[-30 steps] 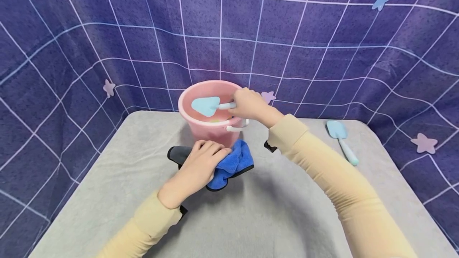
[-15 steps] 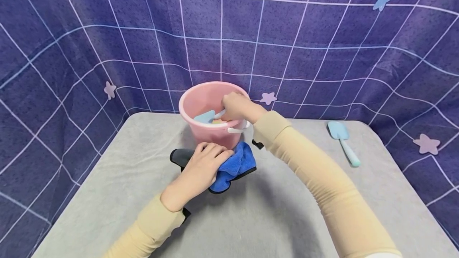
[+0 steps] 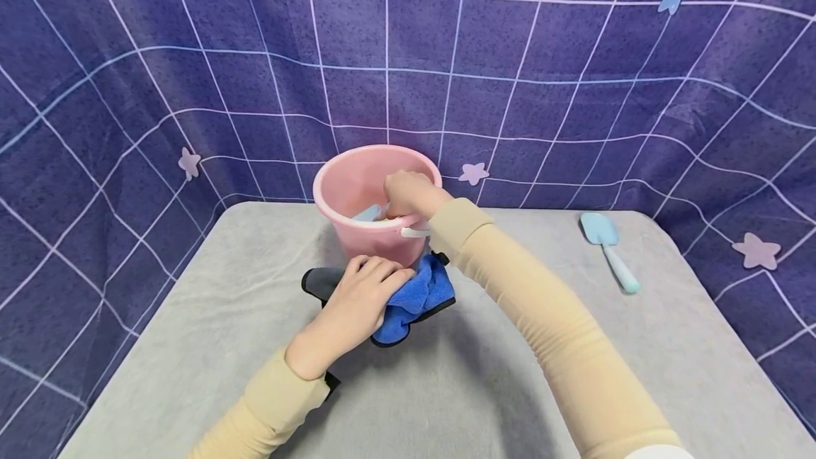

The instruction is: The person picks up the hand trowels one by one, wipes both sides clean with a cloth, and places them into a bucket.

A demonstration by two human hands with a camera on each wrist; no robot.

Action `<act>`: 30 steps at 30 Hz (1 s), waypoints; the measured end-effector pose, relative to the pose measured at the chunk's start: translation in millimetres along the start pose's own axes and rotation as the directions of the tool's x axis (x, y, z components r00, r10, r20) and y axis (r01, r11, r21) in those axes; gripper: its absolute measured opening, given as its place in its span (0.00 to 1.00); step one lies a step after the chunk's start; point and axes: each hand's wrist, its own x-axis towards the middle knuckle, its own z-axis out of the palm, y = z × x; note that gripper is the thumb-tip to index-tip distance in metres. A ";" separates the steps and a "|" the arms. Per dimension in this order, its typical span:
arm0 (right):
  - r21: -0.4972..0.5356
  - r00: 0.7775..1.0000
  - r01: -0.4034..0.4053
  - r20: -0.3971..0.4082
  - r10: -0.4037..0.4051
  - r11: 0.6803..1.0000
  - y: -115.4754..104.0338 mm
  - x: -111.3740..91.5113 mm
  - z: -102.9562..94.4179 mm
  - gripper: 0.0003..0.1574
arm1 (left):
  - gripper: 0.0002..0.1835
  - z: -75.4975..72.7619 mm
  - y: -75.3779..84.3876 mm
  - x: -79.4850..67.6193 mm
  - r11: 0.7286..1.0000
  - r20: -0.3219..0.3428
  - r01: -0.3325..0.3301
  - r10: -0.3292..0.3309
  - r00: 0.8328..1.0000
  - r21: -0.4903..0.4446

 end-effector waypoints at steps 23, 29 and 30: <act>-0.033 0.997 -0.059 0.052 0.061 0.998 6.9 0.0 -5.0 0.18 | 0.18 -1.7 1.1 4.1 1.000 -0.021 -0.001 0.001 1.000 -0.012; -0.031 1.000 -0.021 0.007 0.021 0.999 9.6 -10.3 -19.7 0.11 | 0.18 -3.6 -0.4 2.9 1.000 -0.025 0.000 0.000 1.000 -0.003; -0.023 1.000 -0.017 -0.004 0.017 1.000 10.6 -13.1 -21.9 0.09 | 0.19 -4.3 -0.6 2.8 1.000 -0.022 -0.001 0.001 1.000 0.000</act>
